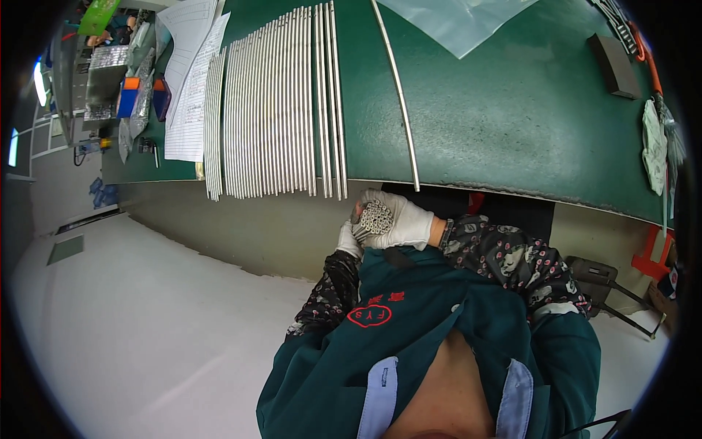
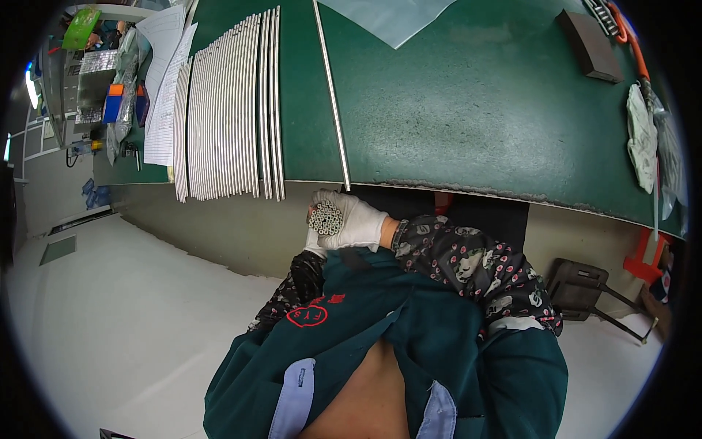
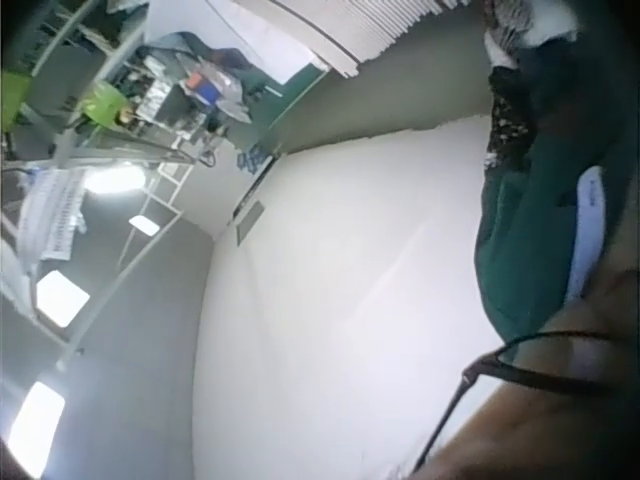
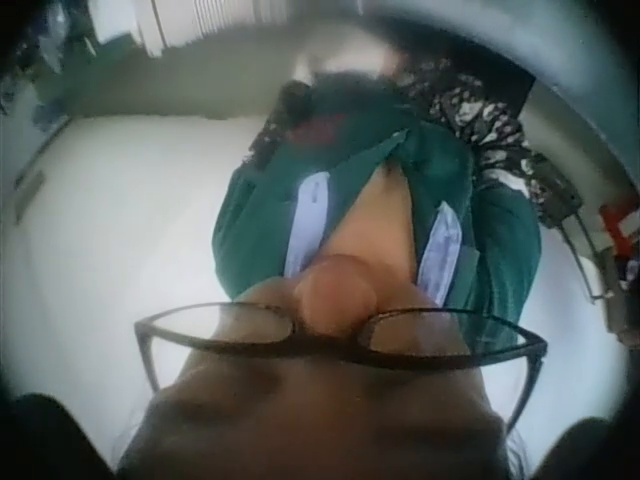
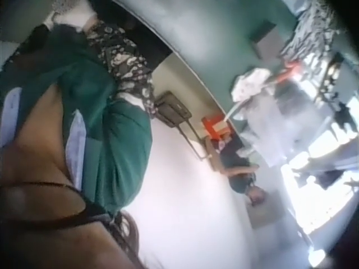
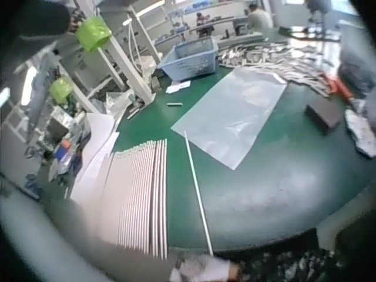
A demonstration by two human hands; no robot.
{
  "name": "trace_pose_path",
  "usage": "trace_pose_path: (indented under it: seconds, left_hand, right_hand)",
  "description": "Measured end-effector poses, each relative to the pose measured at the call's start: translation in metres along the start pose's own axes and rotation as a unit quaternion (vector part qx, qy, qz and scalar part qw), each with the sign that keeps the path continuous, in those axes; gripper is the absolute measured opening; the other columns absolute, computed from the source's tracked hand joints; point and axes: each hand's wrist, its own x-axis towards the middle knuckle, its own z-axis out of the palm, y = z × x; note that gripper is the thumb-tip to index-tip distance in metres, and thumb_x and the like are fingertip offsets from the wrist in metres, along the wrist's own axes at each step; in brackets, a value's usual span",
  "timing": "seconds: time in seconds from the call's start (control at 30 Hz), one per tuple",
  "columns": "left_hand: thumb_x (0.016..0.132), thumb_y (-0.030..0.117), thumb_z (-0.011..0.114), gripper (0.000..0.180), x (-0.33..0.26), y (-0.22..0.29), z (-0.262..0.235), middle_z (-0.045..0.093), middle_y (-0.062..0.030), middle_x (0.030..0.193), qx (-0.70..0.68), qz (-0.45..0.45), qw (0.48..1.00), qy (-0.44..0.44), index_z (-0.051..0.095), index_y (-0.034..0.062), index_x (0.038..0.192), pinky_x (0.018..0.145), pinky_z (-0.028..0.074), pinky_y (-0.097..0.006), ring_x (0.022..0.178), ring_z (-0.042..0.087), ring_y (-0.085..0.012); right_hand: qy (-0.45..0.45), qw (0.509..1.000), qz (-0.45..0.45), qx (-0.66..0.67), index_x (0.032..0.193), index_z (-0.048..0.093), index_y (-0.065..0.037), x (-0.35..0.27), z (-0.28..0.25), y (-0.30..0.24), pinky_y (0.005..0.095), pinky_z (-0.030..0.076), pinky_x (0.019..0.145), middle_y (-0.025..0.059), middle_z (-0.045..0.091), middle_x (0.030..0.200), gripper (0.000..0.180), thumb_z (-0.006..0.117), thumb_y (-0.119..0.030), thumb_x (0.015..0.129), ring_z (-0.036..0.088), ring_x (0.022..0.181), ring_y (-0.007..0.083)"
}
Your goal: Gather thin metal rods from a workspace, align them into a bundle, clean the bundle with an air duster, and place them into a plastic bag.
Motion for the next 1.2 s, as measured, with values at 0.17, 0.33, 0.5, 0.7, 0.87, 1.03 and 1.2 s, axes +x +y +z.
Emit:
trace_pose_path:
  seconds: [0.17, 0.33, 0.5, 0.7, 0.87, 1.03, 1.2]
  left_hand:
    - [0.083, 0.025, 0.046, 0.026, 0.002, 0.038, -0.017, 0.062, -0.0078, 0.09, -0.134, -0.133, 0.977, -0.099, 0.058, 0.0065, 0.097, 0.071, 0.049, -0.031, 0.081, 0.06, -0.0201]
    - [0.083, 0.026, 0.042, 0.024, -0.057, 0.119, 0.019, 0.061, -0.0075, 0.086, -0.096, -0.101, 0.973, -0.185, 0.054, 0.0067, 0.091, 0.064, 0.049, -0.029, 0.074, 0.06, -0.0174]
    - [0.083, 0.031, 0.043, 0.018, -0.093, 0.126, 0.068, 0.057, -0.0002, 0.067, -0.022, -0.076, 0.986, -0.149, 0.051, 0.0146, 0.083, 0.033, 0.035, -0.025, 0.049, 0.052, -0.0129]
    - [0.088, 0.03, 0.041, 0.027, -0.101, 0.14, 0.09, 0.06, -0.0031, 0.083, 0.225, -0.132, 0.898, -0.355, 0.057, 0.0088, 0.094, 0.057, 0.048, -0.03, 0.069, 0.058, -0.016]
    - [0.087, 0.034, 0.042, 0.034, -0.1, 0.138, 0.101, 0.06, -0.0139, 0.081, 0.597, 0.265, 0.693, -0.306, 0.057, 0.0044, 0.094, 0.068, 0.046, -0.038, 0.076, 0.059, -0.0267]
    - [0.066, 0.032, 0.068, 0.045, -0.145, 0.182, 0.16, 0.061, -0.0174, 0.087, 0.663, 0.487, 0.529, -0.208, 0.058, 0.0007, 0.098, 0.075, 0.047, -0.037, 0.083, 0.059, -0.0317]
    - [0.063, 0.016, 0.073, 0.082, -0.123, 0.123, 0.2, 0.044, -0.0105, 0.12, 0.394, 0.277, 0.665, -0.571, 0.026, 0.0027, 0.128, 0.092, 0.038, -0.031, 0.107, 0.048, -0.0214]
  right_hand:
    - [-0.027, 0.995, -0.091, 0.014, 0.096, 0.047, -0.006, -0.024, 0.005, -0.047, 0.026, 0.039, 0.083, 0.004, 0.048, 0.096, 0.047, 0.075, -0.011, 0.059, 0.047, 0.092, 0.0131]
    - [0.033, 0.954, -0.296, -0.029, 0.098, 0.047, -0.006, -0.048, 0.014, -0.12, 0.0293, 0.04, 0.083, 0.0093, 0.05, 0.105, 0.054, 0.08, -0.022, 0.059, 0.049, 0.095, 0.0175]
    - [0.125, 0.935, -0.327, 0.047, 0.099, 0.042, -0.005, -0.084, 0.008, -0.146, 0.0318, 0.045, 0.075, 0.006, 0.055, 0.083, 0.054, 0.079, -0.018, 0.062, 0.055, 0.079, 0.0174]
    - [0.296, 0.821, -0.372, 0.315, 0.096, 0.046, -0.007, -0.115, -0.021, -0.107, 0.0305, 0.05, 0.065, 0.0066, 0.055, 0.073, 0.036, 0.061, 0.006, 0.066, 0.059, 0.067, 0.0183]
    - [0.366, 0.752, -0.384, 0.391, 0.094, 0.048, -0.006, -0.125, -0.033, -0.088, 0.032, 0.051, 0.056, 0.0087, 0.056, 0.07, 0.034, 0.059, 0.01, 0.066, 0.059, 0.06, 0.0218]
    - [0.395, 0.741, -0.396, 0.373, 0.094, 0.048, -0.007, -0.138, -0.04, -0.074, 0.0315, 0.05, 0.055, 0.0089, 0.056, 0.069, 0.037, 0.058, 0.012, 0.064, 0.059, 0.057, 0.021]
    - [0.41, 0.743, -0.381, 0.366, 0.095, 0.047, -0.006, -0.134, -0.029, -0.081, 0.0265, 0.048, 0.06, 0.0019, 0.055, 0.073, 0.037, 0.061, 0.009, 0.065, 0.056, 0.067, 0.0131]
